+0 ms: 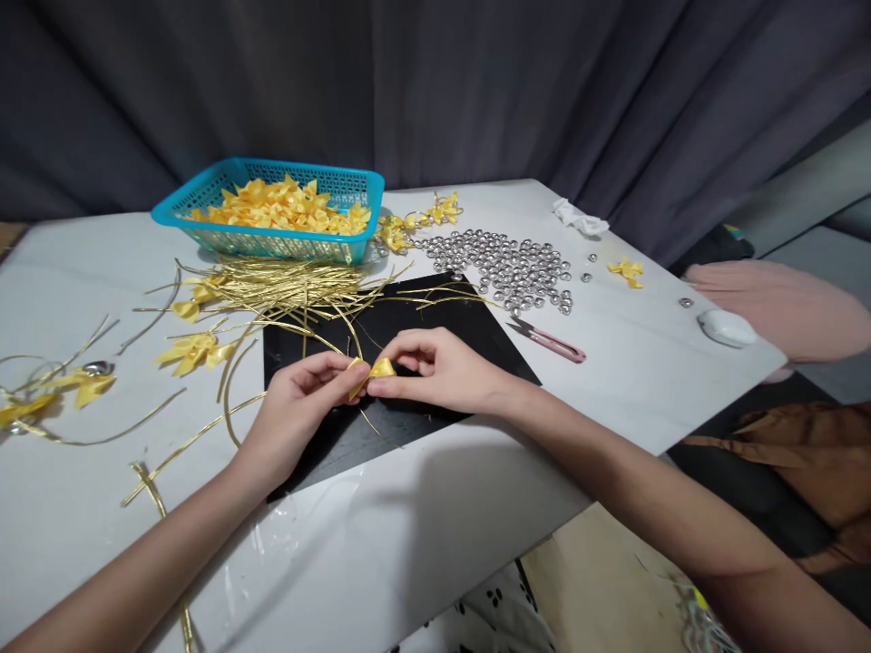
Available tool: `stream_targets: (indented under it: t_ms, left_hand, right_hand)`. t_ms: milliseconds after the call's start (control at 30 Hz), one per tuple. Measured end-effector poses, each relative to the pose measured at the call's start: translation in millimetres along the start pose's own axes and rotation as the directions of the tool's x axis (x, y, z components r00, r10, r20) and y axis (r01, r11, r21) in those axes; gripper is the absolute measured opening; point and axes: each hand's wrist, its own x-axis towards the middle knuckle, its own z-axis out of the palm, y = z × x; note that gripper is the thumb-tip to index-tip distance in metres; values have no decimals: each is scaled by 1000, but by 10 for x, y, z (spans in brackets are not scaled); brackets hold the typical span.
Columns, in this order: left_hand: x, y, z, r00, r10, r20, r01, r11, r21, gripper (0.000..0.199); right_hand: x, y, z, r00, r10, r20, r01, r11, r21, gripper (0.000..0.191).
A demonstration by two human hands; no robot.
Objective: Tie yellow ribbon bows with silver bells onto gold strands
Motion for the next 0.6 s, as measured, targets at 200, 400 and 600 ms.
stream_targets:
  t_ms: [200, 400, 600]
  left_hand:
    - [12, 8, -6, 999, -25, -28, 22, 995, -93, 19]
    - [15, -2, -8, 998, -34, -50, 28, 994, -108, 19]
    - [-4, 3, -6, 999, -17, -40, 13, 996, -90, 19]
  right_hand:
    - [39, 39, 49, 990, 139, -17, -134, 973, 190, 37]
    - [38, 34, 68, 985, 171, 16, -169, 953, 250, 32]
    - [-8, -49, 111, 964, 261, 53, -262, 889, 376, 27]
